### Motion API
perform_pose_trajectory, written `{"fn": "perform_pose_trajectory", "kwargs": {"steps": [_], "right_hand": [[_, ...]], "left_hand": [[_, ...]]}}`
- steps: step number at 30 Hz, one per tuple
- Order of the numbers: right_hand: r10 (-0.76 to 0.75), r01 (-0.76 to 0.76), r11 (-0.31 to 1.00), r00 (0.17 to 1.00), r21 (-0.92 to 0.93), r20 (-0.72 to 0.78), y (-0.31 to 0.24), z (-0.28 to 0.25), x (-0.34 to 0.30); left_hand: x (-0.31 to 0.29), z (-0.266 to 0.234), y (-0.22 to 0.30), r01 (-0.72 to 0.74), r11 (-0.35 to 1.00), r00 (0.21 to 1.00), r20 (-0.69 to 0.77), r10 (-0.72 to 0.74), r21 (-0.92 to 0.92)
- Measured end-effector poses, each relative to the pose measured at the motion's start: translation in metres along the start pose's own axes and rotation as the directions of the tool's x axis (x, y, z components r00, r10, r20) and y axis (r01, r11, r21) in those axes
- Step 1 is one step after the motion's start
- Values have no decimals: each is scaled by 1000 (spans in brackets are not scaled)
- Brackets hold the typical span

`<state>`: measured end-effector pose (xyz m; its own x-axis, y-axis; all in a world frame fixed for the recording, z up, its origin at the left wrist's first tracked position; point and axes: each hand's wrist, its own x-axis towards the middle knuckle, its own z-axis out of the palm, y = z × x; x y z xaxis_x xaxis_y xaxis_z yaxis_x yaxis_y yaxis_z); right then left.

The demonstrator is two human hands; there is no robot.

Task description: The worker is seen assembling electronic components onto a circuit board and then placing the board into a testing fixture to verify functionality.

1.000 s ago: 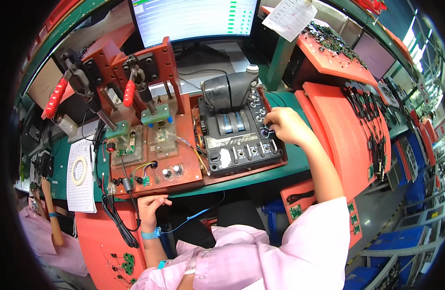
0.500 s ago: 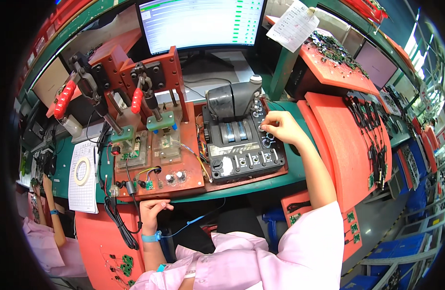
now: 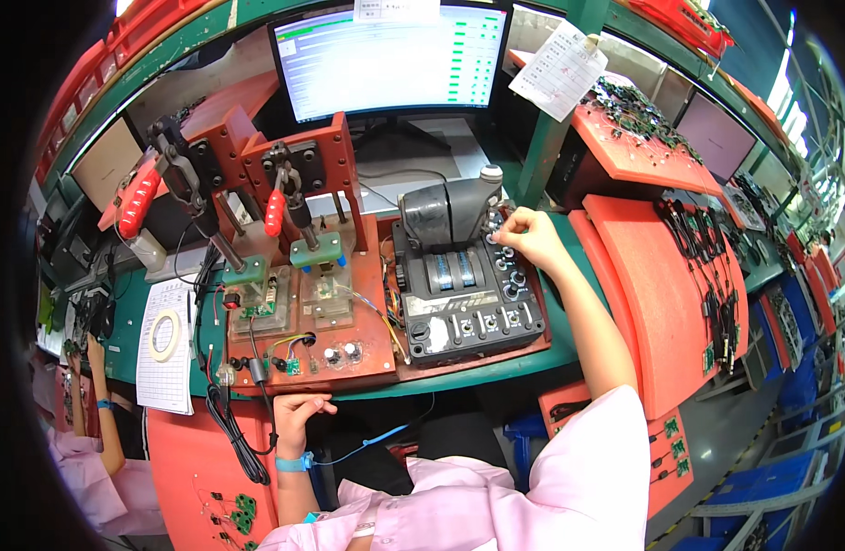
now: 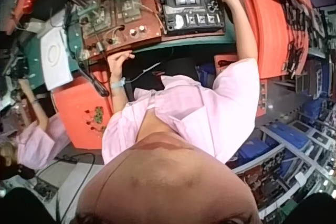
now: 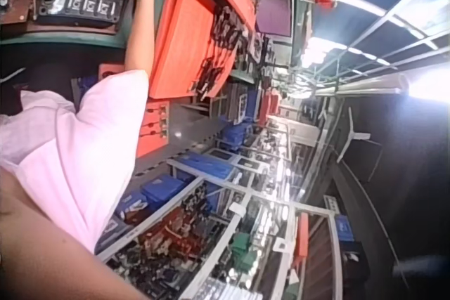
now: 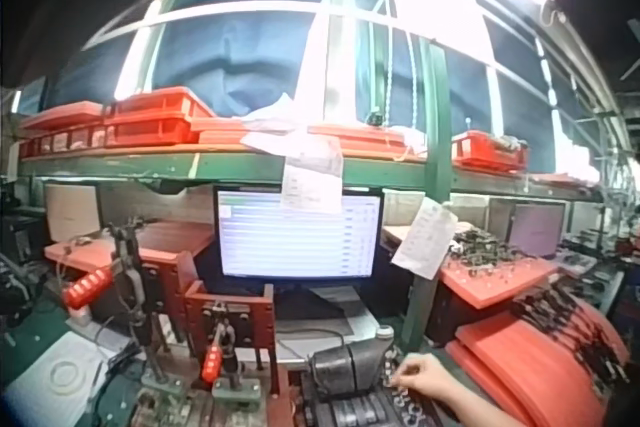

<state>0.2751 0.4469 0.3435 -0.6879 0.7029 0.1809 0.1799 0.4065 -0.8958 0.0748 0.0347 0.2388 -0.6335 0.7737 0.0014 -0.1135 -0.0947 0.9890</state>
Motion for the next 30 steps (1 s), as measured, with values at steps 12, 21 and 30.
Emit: {"fn": "perform_pose_trajectory", "kwargs": {"steps": [12, 21, 30], "right_hand": [[15, -17, 996, 1000, 87, 21, 0, 5, 12], [-38, 44, 997, 996, 69, -78, 35, -1, 35], [-749, 437, 657, 472, -615, -465, -33, 27, 46]], "left_hand": [[-3, -4, 0, 15, 1000, 1000, -16, -15, 8], [-2, -1, 0, 25, 995, 999, -22, -23, 94], [-1, 1, -4, 15, 994, 996, -88, -5, 109]]}}
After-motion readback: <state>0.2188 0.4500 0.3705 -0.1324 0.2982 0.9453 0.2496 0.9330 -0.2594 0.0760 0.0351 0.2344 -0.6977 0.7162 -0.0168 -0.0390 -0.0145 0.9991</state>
